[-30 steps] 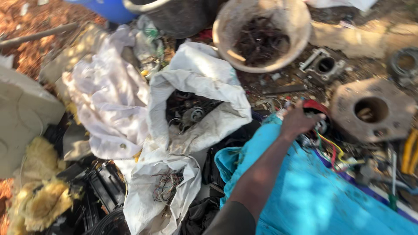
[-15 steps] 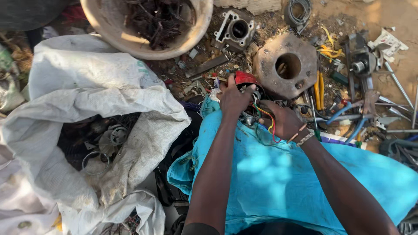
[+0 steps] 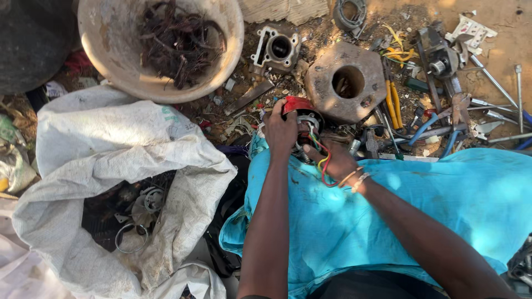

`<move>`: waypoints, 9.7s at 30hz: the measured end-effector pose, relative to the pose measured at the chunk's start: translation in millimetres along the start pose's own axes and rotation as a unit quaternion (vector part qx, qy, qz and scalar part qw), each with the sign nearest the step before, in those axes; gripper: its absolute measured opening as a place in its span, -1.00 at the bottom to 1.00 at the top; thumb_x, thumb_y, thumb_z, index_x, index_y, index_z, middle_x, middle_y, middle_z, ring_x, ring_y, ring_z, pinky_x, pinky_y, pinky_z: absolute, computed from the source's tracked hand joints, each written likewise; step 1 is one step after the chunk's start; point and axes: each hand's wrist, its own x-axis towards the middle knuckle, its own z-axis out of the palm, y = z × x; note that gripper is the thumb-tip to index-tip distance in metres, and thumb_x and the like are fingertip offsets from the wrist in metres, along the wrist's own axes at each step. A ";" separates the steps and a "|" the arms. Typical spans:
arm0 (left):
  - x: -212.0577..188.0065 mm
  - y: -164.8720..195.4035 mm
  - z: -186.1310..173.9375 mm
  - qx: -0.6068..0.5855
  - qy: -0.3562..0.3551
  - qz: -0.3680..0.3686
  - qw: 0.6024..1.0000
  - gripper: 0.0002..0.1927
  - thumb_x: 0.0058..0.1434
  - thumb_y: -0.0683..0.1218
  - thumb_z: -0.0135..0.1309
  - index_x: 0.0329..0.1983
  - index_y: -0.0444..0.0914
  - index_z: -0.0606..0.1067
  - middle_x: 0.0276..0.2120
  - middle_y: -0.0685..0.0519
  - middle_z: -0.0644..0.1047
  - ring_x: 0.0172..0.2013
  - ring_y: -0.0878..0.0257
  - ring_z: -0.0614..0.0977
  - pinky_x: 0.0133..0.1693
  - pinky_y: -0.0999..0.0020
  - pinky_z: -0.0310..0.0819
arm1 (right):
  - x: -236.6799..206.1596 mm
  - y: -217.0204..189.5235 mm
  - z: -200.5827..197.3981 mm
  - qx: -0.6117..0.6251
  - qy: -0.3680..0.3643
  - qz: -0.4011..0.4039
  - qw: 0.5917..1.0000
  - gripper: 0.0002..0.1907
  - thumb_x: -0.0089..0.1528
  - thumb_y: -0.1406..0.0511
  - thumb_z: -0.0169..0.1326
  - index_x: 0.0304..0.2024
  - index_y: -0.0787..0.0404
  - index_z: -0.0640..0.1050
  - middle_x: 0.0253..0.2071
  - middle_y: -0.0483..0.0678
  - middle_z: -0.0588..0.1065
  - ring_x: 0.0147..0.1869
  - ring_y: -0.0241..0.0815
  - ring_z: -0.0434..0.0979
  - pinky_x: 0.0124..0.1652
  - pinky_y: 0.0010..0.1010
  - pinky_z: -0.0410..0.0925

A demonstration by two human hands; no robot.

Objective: The person sits on the ground repairing motorcycle electrical parts. They use a screwdriver to unscrew and remove wiring from a headlight housing resting on their lap, set the housing aside, then use a screwdriver and hammer to work on a magneto assembly mounted on a stone block.

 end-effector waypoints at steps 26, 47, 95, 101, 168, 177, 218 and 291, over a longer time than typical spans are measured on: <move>-3.0 120.8 61.9 -0.112 -0.022 0.188 0.975 -0.32 0.46 0.09 0.01 0.55 -0.23 0.17 0.37 -0.20 0.36 0.31 0.01 0.43 0.30 0.15 0.27 | 8.0 106.4 -112.6 0.388 0.126 -0.314 0.857 -0.29 0.25 0.35 0.22 0.43 0.26 0.30 0.36 0.06 0.39 0.38 -0.08 0.41 0.24 -0.34 0.31; -2.8 166.9 17.5 -0.011 0.030 0.374 0.927 -0.45 -0.03 0.06 0.53 -0.23 -0.26 0.41 0.09 -0.17 0.49 0.33 -0.11 0.43 0.21 -0.01 0.41 | 57.5 84.4 -123.8 0.604 0.082 -0.207 0.766 -0.42 0.19 0.33 0.07 0.29 0.29 0.49 0.00 -0.03 0.56 0.03 -0.14 0.49 0.02 -0.28 0.34; -125.2 72.8 124.9 0.218 -0.112 0.402 0.882 -0.47 0.00 -0.22 0.25 0.10 -0.32 0.48 0.10 -0.19 0.47 0.03 -0.20 0.48 0.05 -0.04 0.43 | -18.2 186.2 -118.0 0.108 0.385 0.033 0.916 -0.73 0.27 0.22 0.19 -0.22 0.32 0.49 -0.28 0.22 0.53 -0.17 0.28 0.58 -0.12 0.04 0.41; -110.8 128.7 151.0 0.205 -0.101 0.460 0.858 -0.56 0.20 -0.20 0.21 0.16 -0.33 0.46 0.06 -0.14 0.48 0.09 -0.15 0.50 0.08 -0.02 0.45 | -4.1 205.2 -152.2 0.130 0.515 -0.121 0.838 -0.79 0.31 0.30 0.22 -0.08 0.28 0.54 -0.18 0.20 0.56 -0.07 0.25 0.59 -0.11 -0.02 0.42; -8.7 162.9 76.1 0.214 -0.134 0.380 0.890 0.33 -0.28 0.19 0.59 0.50 -0.23 0.10 0.42 -0.12 0.22 0.43 -0.13 0.17 0.43 -0.05 0.01 | -115.5 84.9 -209.0 0.029 0.049 0.111 0.992 -0.53 0.40 0.09 0.00 0.37 -0.09 0.47 -0.49 0.10 0.57 -0.45 0.04 0.57 -0.32 -0.14 0.39; -2.1 154.0 76.4 0.207 -0.129 0.433 0.868 0.33 -0.31 0.20 0.60 0.48 -0.19 0.11 0.41 -0.09 0.21 0.43 -0.08 0.21 0.42 -0.09 0.01 | -89.5 96.1 -274.8 -0.108 0.089 -0.112 0.984 -0.58 0.27 0.05 0.04 0.11 -0.03 0.65 -0.44 0.20 0.61 -0.31 0.14 0.64 -0.17 -0.07 0.47; -3.8 155.0 79.4 0.198 -0.135 0.456 0.857 0.20 -0.28 0.12 0.55 0.42 -0.19 0.20 0.34 -0.14 0.25 0.38 -0.19 0.25 0.38 -0.18 0.06 | -99.6 90.9 -44.6 0.361 0.344 0.036 0.866 -0.57 0.32 0.29 0.15 0.24 0.22 0.55 -0.45 -0.07 0.56 -0.50 -0.42 0.33 -0.53 -0.50 0.19; 8.3 150.9 78.2 0.154 -0.098 0.477 0.860 0.25 -0.16 0.18 0.56 0.45 -0.29 0.06 0.29 -0.27 0.29 0.33 -0.27 0.27 0.33 -0.21 0.13 | -4.8 164.6 -85.1 0.264 0.457 -0.027 0.849 -0.59 0.48 0.18 0.00 0.25 0.33 0.47 -0.19 0.10 0.56 -0.14 -0.03 0.55 -0.09 -0.19 0.42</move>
